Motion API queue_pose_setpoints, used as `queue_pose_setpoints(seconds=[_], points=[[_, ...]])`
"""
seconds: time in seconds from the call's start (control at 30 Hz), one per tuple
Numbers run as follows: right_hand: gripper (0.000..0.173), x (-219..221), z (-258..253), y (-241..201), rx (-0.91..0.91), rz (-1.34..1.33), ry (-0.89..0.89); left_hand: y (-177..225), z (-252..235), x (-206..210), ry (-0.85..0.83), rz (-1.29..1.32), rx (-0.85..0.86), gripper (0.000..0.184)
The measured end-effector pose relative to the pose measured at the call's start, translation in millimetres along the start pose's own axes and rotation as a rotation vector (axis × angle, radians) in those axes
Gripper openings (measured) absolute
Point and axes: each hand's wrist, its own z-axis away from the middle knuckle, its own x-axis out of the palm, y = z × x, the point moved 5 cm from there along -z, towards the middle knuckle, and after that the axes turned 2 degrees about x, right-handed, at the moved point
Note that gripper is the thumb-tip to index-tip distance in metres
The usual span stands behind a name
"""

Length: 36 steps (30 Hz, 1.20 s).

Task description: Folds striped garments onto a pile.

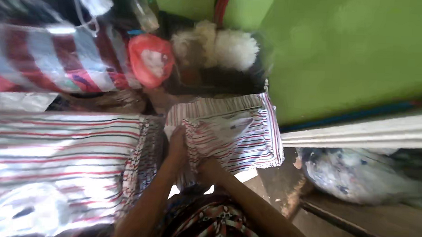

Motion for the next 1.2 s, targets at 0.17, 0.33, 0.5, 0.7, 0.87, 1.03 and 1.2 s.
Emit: queue_pose_setpoints(seconds=[0.17,0.33,0.5,0.7,0.87,1.03,1.2], points=[[0.031,3,-1,7,-0.144,-0.324,0.278,8,-5,-10,-0.110,-0.006,0.079,0.047],[0.031,-30,95,101,0.277,-0.701,0.957,13,2,-5,-0.164,-0.329,0.189,0.070],[0.041,-6,162,242,0.991,-0.877,1.026,14,-15,9,-0.082,-0.529,0.224,0.064],[0.064,-2,145,277,0.942,-1.097,0.854,45,5,27,0.136,-0.804,0.441,0.060],[0.055,-11,141,272,0.752,-1.243,0.679,64,69,130,-0.108,-0.877,0.890,0.043],[0.053,-31,145,210,0.526,-0.896,0.630,9,130,290,-1.239,-1.125,0.724,0.029],[0.053,-36,146,199,0.445,-0.756,0.513,-36,82,349,-1.356,-1.942,0.374,0.046]])
